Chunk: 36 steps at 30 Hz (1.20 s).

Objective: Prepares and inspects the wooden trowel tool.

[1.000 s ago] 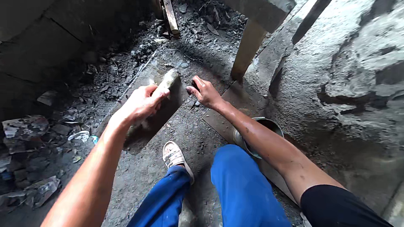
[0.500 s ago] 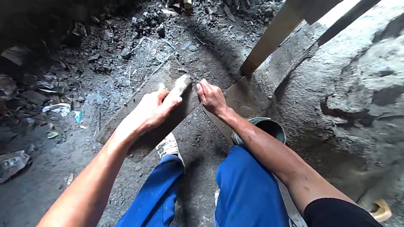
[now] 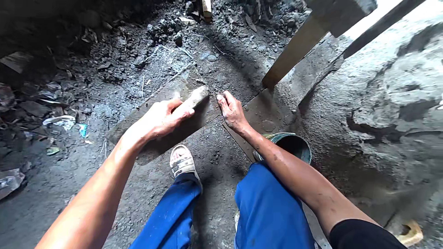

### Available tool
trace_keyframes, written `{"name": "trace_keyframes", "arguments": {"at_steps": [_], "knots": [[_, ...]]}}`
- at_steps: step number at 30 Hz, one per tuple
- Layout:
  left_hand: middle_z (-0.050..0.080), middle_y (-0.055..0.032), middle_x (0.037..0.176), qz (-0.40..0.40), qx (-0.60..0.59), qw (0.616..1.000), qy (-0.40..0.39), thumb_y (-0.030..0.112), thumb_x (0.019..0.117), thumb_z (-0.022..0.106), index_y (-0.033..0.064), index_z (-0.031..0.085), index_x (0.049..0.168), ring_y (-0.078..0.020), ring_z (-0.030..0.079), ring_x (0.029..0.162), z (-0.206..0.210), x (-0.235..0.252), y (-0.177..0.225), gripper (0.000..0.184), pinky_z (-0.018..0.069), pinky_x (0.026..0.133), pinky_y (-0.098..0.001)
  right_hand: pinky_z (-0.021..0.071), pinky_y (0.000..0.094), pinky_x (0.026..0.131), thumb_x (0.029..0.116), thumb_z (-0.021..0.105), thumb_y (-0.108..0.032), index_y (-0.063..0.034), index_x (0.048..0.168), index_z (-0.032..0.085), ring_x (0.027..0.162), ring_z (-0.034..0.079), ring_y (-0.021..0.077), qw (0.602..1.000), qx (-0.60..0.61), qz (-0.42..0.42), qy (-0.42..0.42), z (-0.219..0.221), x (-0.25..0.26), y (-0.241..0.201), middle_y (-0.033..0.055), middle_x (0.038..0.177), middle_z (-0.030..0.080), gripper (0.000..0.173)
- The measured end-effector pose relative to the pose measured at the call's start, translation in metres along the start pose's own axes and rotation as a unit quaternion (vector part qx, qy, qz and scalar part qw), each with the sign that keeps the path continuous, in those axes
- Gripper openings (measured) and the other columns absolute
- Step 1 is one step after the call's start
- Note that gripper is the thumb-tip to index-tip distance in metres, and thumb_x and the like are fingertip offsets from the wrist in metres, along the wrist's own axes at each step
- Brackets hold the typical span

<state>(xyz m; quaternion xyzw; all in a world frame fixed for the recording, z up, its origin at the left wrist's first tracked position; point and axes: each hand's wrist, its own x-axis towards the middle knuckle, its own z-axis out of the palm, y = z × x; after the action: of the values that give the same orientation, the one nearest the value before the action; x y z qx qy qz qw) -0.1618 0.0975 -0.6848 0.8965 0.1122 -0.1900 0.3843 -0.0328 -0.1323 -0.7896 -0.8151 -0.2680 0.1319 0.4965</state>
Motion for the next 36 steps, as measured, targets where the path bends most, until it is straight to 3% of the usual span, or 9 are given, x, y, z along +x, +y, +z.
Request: {"name": "trace_keyframes", "arguments": {"at_steps": [3, 5, 11, 15, 21, 26, 36], "knots": [[0.060, 0.0010, 0.067, 0.041, 0.031, 0.999, -0.002, 0.061, 0.1001, 0.048, 0.0198, 0.067, 0.098, -0.0136, 0.060, 0.058, -0.003, 0.005, -0.004, 0.046, 0.0511, 0.056, -0.0405, 0.0510, 0.0384, 0.064, 0.1085, 0.048, -0.041, -0.0057, 0.106, 0.061, 0.065, 0.058, 0.0160, 1.000, 0.022, 0.000, 0.019, -0.001, 0.007, -0.006, 0.0046, 0.074, 0.058, 0.038], [0.060, 0.0016, 0.068, 0.057, 0.043, 0.997, -0.005, 0.061, 0.0992, 0.050, 0.0207, 0.067, 0.096, -0.0134, 0.060, 0.061, -0.002, 0.007, -0.001, 0.044, 0.0500, 0.057, -0.0412, 0.0558, 0.0408, 0.070, 0.1086, 0.048, -0.039, -0.0050, 0.110, 0.064, 0.073, 0.065, 0.0173, 0.999, 0.033, -0.020, 0.004, 0.000, 0.008, -0.008, 0.0070, 0.080, 0.065, 0.038], [0.064, -0.0030, 0.076, 0.035, 0.103, 0.994, -0.004, 0.063, 0.0984, 0.051, 0.0191, 0.067, 0.102, -0.0206, 0.064, 0.071, 0.011, 0.011, 0.008, 0.047, 0.0512, 0.063, -0.0493, 0.0515, 0.0404, 0.068, 0.1096, 0.046, -0.039, -0.0079, 0.091, 0.063, 0.070, 0.061, 0.0170, 0.998, 0.058, 0.018, -0.005, 0.002, 0.012, -0.010, 0.0051, 0.074, 0.060, 0.040], [0.064, -0.0055, 0.075, 0.038, 0.163, 0.986, 0.005, 0.067, 0.0972, 0.048, 0.0182, 0.067, 0.103, -0.0263, 0.065, 0.070, 0.013, 0.014, 0.006, 0.052, 0.0521, 0.061, -0.0538, 0.0538, 0.0415, 0.073, 0.1092, 0.047, -0.037, -0.0081, 0.097, 0.064, 0.076, 0.064, 0.0169, 0.996, 0.069, 0.028, -0.058, 0.000, 0.014, -0.002, 0.0056, 0.080, 0.064, 0.036], [0.062, -0.0038, 0.073, 0.045, 0.119, 0.992, -0.007, 0.065, 0.0986, 0.048, 0.0177, 0.066, 0.096, -0.0221, 0.063, 0.069, 0.022, 0.016, 0.000, 0.051, 0.0504, 0.061, -0.0496, 0.0568, 0.0385, 0.077, 0.1091, 0.048, -0.026, -0.0041, 0.106, 0.064, 0.081, 0.066, 0.0161, 0.986, 0.136, 0.031, -0.088, 0.000, 0.010, 0.007, 0.0081, 0.087, 0.066, 0.028], [0.062, -0.0030, 0.073, 0.054, 0.084, 0.995, -0.005, 0.065, 0.0987, 0.047, 0.0173, 0.067, 0.095, -0.0203, 0.063, 0.069, 0.025, 0.013, -0.007, 0.052, 0.0504, 0.062, -0.0491, 0.0564, 0.0400, 0.079, 0.1100, 0.041, -0.024, -0.0031, 0.110, 0.062, 0.084, 0.067, 0.0177, 0.989, 0.094, 0.016, -0.110, -0.003, 0.006, 0.006, 0.0100, 0.090, 0.066, 0.029], [0.062, -0.0030, 0.074, 0.057, 0.088, 0.994, -0.012, 0.064, 0.0984, 0.049, 0.0173, 0.067, 0.094, -0.0204, 0.063, 0.070, 0.020, 0.009, -0.012, 0.051, 0.0501, 0.063, -0.0490, 0.0564, 0.0413, 0.086, 0.1035, 0.044, -0.013, 0.0008, 0.124, 0.055, 0.095, 0.068, 0.0218, 0.985, 0.035, -0.036, -0.163, -0.009, 0.000, 0.005, 0.0156, 0.102, 0.067, 0.028]]}}
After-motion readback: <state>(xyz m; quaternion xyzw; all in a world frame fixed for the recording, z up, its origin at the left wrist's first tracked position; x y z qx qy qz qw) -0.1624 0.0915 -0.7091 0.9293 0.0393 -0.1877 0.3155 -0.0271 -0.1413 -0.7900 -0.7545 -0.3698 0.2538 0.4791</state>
